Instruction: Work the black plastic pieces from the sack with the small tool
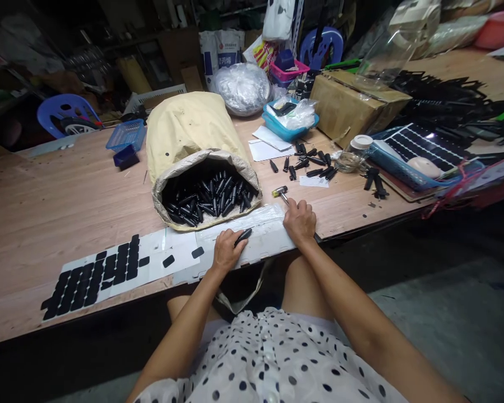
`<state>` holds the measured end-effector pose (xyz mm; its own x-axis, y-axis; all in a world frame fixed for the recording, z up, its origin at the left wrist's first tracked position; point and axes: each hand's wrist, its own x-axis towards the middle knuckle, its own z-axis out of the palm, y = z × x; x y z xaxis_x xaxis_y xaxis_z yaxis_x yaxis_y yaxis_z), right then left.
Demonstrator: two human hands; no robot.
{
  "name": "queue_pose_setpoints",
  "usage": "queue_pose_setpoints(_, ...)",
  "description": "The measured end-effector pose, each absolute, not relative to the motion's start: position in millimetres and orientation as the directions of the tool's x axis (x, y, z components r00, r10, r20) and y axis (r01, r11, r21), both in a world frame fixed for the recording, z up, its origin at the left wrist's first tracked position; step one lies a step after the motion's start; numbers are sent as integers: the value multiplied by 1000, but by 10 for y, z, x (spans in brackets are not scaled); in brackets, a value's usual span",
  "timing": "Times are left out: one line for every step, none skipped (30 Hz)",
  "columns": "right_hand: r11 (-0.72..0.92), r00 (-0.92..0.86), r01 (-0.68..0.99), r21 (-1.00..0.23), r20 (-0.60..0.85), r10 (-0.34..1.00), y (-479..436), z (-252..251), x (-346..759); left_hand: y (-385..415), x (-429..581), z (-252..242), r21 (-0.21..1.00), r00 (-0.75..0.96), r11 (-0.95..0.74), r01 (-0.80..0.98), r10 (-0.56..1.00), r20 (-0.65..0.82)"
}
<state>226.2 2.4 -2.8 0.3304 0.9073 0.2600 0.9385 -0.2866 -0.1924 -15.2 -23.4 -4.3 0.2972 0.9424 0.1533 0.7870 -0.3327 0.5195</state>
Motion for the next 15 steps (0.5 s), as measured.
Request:
queue_pose_setpoints(-290, 341, 931, -222, 245, 907, 28, -14, 2279, -223, -143, -75, 519, 297, -339, 785, 940, 165)
queue_pose_setpoints(-294, 355, 920, -259, 230, 906, 24, 3, 2297, -212, -134, -97, 522, 294, -342, 782, 940, 176)
queue_pose_setpoints(-298, 370, 905, -302, 219, 903, 9, 22, 2311, -203, -126, -109, 528, 288, -342, 777, 940, 184)
queue_pose_setpoints(-297, 386, 887, -352, 215, 897, -22, 41, 2322, -195, -120, -113, 537, 281, -339, 772, 941, 191)
queue_pose_setpoints(-284, 397, 867, -409, 223, 890, -68, 61, 2325, -191, -116, -112, 548, 274, -335, 766, 942, 194)
queue_pose_setpoints(-253, 399, 846, -469, 241, 885, -130, 79, 2321, -188, -112, -107, 560, 268, -331, 760, 944, 195)
queue_pose_setpoints(-204, 390, 822, -531, 265, 882, -206, 96, 2308, -187, -110, -100, 571, 264, -328, 753, 945, 195)
queue_pose_setpoints(-136, 365, 796, -590, 288, 885, -292, 110, 2286, -186, -108, -92, 581, 263, -326, 745, 945, 193)
queue_pose_setpoints(-58, 325, 766, -641, 307, 895, -385, 124, 2256, -185, -106, -85, 592, 263, -324, 738, 946, 190)
queue_pose_setpoints(16, 279, 730, -683, 320, 905, -478, 136, 2219, -184, -105, -78, 603, 265, -322, 730, 947, 185)
queue_pose_setpoints(79, 232, 695, -715, 327, 916, -569, 148, 2178, -183, -104, -71, 616, 266, -317, 722, 948, 176)
queue_pose_setpoints(127, 189, 666, -735, 331, 924, -654, 159, 2134, -180, -104, -65, 629, 266, -310, 713, 949, 167)
queue_pose_setpoints(162, 152, 644, -748, 332, 931, -730, 171, 2089, -178, -103, -59, 641, 268, -304, 705, 951, 157)
queue_pose_setpoints(186, 118, 630, -754, 330, 937, -796, 183, 2045, -175, -101, -54, 651, 271, -299, 697, 951, 148)
queue_pose_setpoints(202, 88, 623, -756, 325, 942, -852, 194, 2004, -172, -98, -50, 660, 274, -296, 691, 952, 140)
